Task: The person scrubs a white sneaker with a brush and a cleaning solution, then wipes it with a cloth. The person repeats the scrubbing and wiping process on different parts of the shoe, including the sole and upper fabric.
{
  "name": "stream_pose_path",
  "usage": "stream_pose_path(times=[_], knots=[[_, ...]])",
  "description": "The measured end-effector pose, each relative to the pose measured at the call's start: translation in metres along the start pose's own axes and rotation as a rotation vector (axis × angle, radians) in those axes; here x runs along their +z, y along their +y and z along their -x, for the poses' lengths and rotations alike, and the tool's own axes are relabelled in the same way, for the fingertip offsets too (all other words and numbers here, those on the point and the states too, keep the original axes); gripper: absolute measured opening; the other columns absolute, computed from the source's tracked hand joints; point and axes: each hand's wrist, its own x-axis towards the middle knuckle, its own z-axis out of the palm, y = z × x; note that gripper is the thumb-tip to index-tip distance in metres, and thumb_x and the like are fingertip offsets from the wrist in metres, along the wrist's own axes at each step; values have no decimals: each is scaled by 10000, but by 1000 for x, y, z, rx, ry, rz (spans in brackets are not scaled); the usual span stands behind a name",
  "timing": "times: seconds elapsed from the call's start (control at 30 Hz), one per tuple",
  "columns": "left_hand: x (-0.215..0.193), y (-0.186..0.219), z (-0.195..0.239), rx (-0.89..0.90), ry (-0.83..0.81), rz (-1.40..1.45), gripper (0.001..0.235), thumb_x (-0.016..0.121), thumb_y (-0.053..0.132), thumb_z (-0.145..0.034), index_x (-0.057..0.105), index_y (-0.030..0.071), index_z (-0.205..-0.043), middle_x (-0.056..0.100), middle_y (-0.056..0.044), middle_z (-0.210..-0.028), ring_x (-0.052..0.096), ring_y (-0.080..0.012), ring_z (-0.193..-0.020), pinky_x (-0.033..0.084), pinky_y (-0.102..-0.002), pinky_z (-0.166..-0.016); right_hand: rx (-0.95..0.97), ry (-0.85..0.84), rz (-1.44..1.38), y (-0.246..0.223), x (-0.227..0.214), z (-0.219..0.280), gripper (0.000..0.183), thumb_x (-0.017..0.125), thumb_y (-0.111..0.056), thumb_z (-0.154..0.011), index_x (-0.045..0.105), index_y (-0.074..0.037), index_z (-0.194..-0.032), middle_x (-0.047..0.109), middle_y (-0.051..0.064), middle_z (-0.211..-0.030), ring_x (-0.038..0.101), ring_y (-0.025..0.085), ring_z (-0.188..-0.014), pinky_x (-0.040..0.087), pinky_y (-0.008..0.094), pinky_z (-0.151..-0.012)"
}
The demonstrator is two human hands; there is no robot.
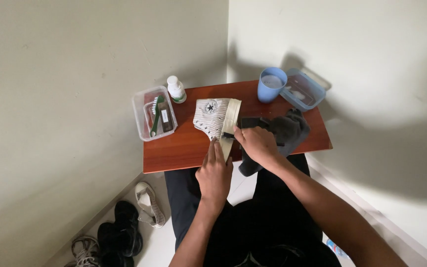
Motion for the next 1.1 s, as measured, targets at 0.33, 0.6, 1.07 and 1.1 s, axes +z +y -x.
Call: stream_pose_path(times=[0.33, 0.6, 1.07, 1.1], knots=[[-3, 1, 0, 0, -27, 43, 664, 828, 340, -756, 607, 86, -1328, 666, -18, -1381, 748, -145, -1004, 633, -282, -637, 75, 19, 95, 30, 6, -40, 719, 328, -561, -1088, 706, -93, -693, 704, 178, -640, 759, 392, -743, 594, 517, -697], [-2, 1, -2, -20, -16, 39, 655, 836, 359, -737, 619, 91, -1294, 686, -12, -1338, 761, -149, -880, 632, -302, -564, -26, 107, 192, 12, 4, -8, 662, 360, -501, -1090, 686, -97, -679, 715, 181, -648, 753, 381, -672, 593, 491, -616], [3, 3, -1, 27, 9, 20, 709, 863, 340, -689, 621, 88, -1306, 674, -10, -1363, 747, -146, -1005, 640, -286, -642, 19, 162, 213, 26, -8, -47, 629, 381, -506, -1081, 719, -109, -729, 723, 169, -672, 759, 409, -766, 596, 543, -687], [4, 6, -1, 44, 14, 14, 702, 870, 332, -682, 628, 89, -1294, 681, -15, -1350, 743, -148, -1027, 642, -280, -663, -15, 219, 269, 27, -7, -47, 586, 418, -478, -1090, 716, -114, -741, 718, 161, -667, 762, 391, -744, 604, 527, -667]])
